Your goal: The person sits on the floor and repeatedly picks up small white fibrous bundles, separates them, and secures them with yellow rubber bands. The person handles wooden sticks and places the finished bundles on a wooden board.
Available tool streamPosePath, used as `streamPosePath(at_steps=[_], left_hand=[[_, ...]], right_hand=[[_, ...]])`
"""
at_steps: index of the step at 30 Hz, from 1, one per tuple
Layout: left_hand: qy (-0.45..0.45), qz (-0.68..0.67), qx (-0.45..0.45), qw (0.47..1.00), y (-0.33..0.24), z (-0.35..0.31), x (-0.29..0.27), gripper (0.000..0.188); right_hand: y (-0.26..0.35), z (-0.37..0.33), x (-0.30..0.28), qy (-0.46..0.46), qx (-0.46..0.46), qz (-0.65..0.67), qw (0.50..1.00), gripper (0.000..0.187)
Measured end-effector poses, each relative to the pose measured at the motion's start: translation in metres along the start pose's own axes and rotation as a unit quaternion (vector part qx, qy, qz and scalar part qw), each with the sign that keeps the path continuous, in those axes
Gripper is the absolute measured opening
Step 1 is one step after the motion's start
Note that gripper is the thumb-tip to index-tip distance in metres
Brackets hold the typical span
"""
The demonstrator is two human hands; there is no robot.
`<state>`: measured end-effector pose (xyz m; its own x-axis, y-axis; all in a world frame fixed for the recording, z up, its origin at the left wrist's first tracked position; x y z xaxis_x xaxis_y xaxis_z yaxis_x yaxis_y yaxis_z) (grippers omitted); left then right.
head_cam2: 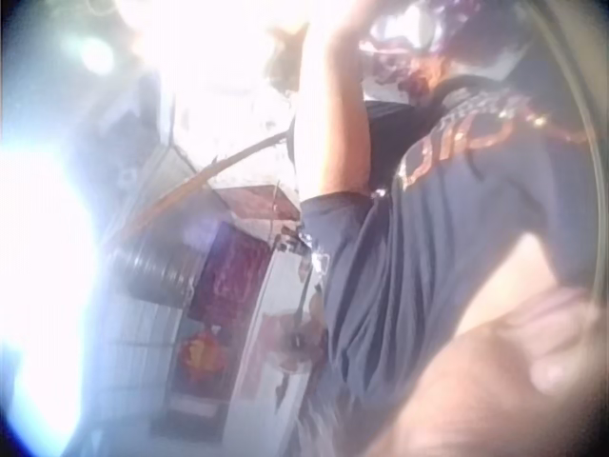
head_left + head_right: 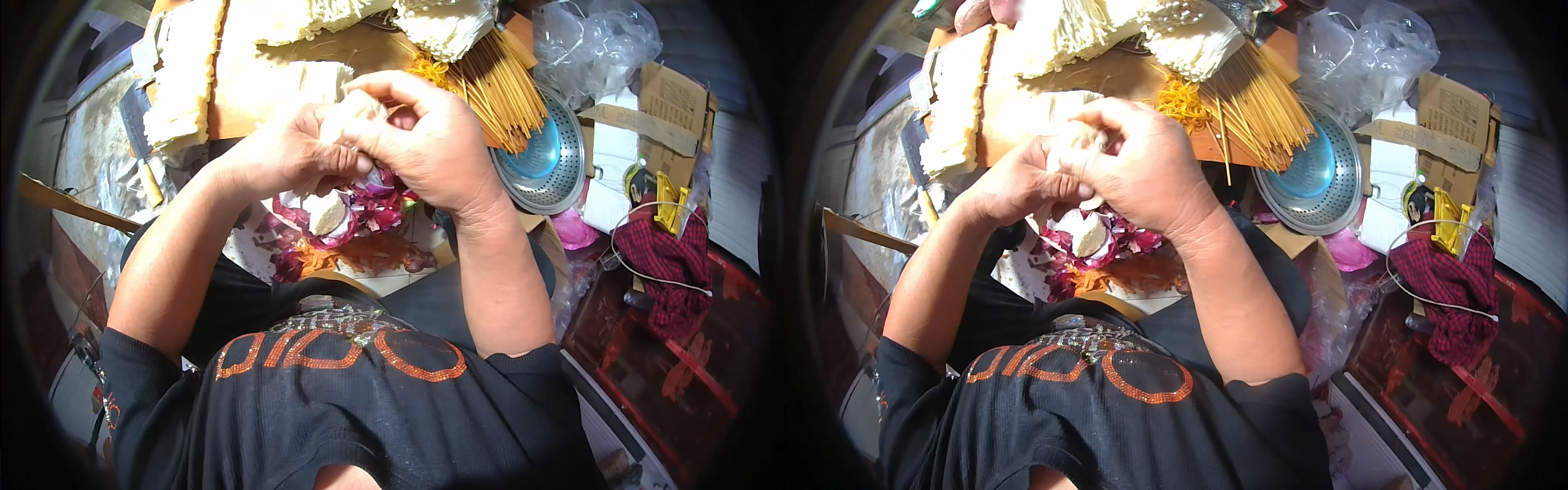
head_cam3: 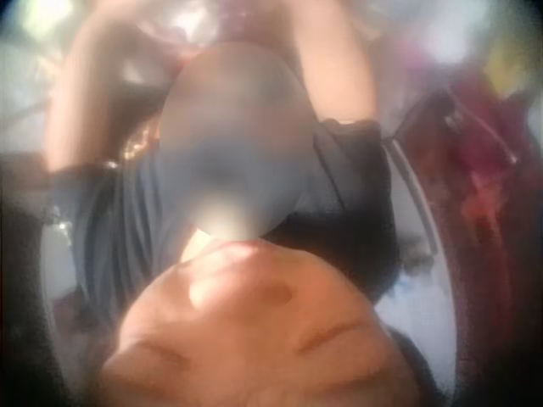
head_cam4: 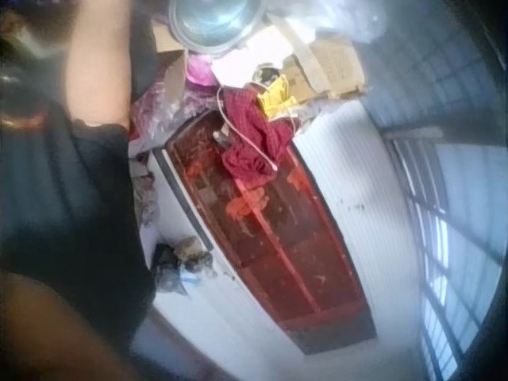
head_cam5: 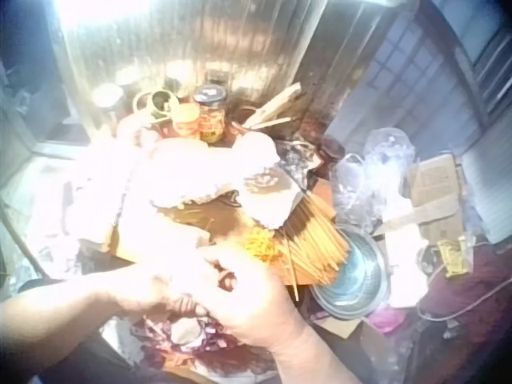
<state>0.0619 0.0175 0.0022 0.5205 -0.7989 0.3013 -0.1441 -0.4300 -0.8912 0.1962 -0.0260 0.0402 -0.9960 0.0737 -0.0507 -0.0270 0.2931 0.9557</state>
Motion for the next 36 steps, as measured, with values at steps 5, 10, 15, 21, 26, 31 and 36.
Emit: streamPosePath(at_steps=[5, 10, 15, 21, 26, 31, 36], left_hand=[[-0.129, -0.080, 0.070, 0.986, -0.015, 0.004, -0.020, 0.026], [-0.184, -0.159, 0.089, 0.966, -0.015, 0.008, -0.042, 0.029], [-0.219, -0.143, 0.094, 0.961, -0.022, 0.006, -0.038, 0.030], [-0.211, -0.117, 0.081, 0.967, -0.025, -0.001, -0.038, 0.031], [-0.208, -0.122, 0.101, 0.965, -0.022, -0.003, -0.040, 0.020], [-0.215, -0.127, 0.077, 0.965, -0.021, -0.006, -0.038, 0.021], [-0.217, -0.116, 0.076, 0.966, -0.021, -0.009, -0.040, 0.022]], right_hand=[[0.006, 0.005, -0.031, -0.081, 0.087, 0.054, 0.991, 0.030], [-0.017, 0.017, -0.048, -0.129, 0.099, -0.044, 0.986, 0.016], [-0.053, 0.039, -0.060, -0.181, 0.108, -0.223, 0.952, 0.021], [-0.068, 0.051, -0.068, -0.228, 0.123, -0.373, 0.891, 0.016], [-0.091, 0.059, -0.062, -0.211, 0.111, -0.464, 0.853, 0.022], [-0.101, 0.064, -0.055, -0.234, 0.047, -0.529, 0.814, 0.023], [-0.109, 0.067, -0.058, -0.246, 0.038, -0.539, 0.804, 0.020]])
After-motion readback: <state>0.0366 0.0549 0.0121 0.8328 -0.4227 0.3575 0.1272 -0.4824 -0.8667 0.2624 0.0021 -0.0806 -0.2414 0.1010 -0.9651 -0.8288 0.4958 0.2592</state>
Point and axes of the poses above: each hand's wrist, its own z-axis towards the middle knuckle, its own x-axis out of the palm, y = z × x, the point moved 5 cm from there along z, towards the middle knuckle, and after that the axes turned 9 degrees about x, right-handed, at the moved point
